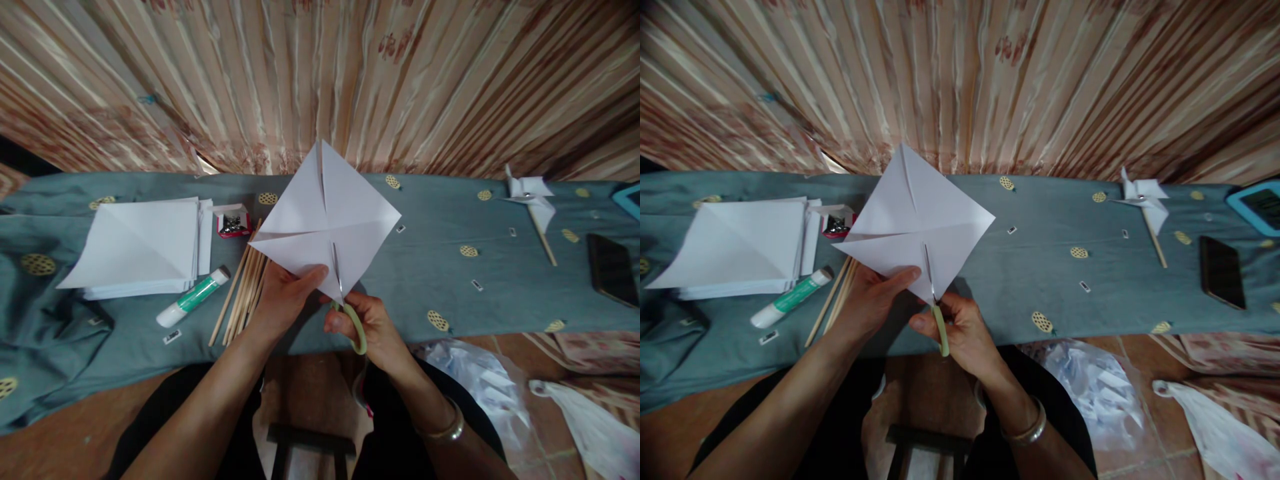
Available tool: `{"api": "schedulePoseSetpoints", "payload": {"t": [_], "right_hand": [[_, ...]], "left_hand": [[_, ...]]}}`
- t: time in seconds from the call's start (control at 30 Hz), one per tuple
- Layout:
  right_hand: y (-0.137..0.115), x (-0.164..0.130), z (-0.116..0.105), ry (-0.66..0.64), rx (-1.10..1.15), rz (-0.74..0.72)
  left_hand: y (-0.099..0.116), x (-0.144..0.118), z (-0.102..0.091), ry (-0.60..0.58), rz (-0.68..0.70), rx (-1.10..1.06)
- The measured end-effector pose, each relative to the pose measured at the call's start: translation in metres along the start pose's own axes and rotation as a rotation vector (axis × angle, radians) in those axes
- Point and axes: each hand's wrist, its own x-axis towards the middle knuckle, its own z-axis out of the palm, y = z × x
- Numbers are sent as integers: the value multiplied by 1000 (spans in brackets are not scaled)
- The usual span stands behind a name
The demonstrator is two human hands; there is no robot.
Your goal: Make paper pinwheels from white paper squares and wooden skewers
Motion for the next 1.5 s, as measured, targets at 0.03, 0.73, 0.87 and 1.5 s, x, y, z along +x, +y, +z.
{"api": "schedulePoseSetpoints", "payload": {"t": [0.03, 0.73, 0.87, 1.5], "right_hand": [[0, 0, 0, 0, 5, 5], [0, 0, 1, 2, 62, 24], [-1, 1, 2, 13, 65, 33], [0, 2, 2, 14, 136, 57]], "left_hand": [[0, 0, 0, -3, -3, -4], [-1, 0, 0, -7, 13, -9], [-3, 0, -1, 3, 3, -15], [-1, 0, -2, 7, 30, 3]]}}
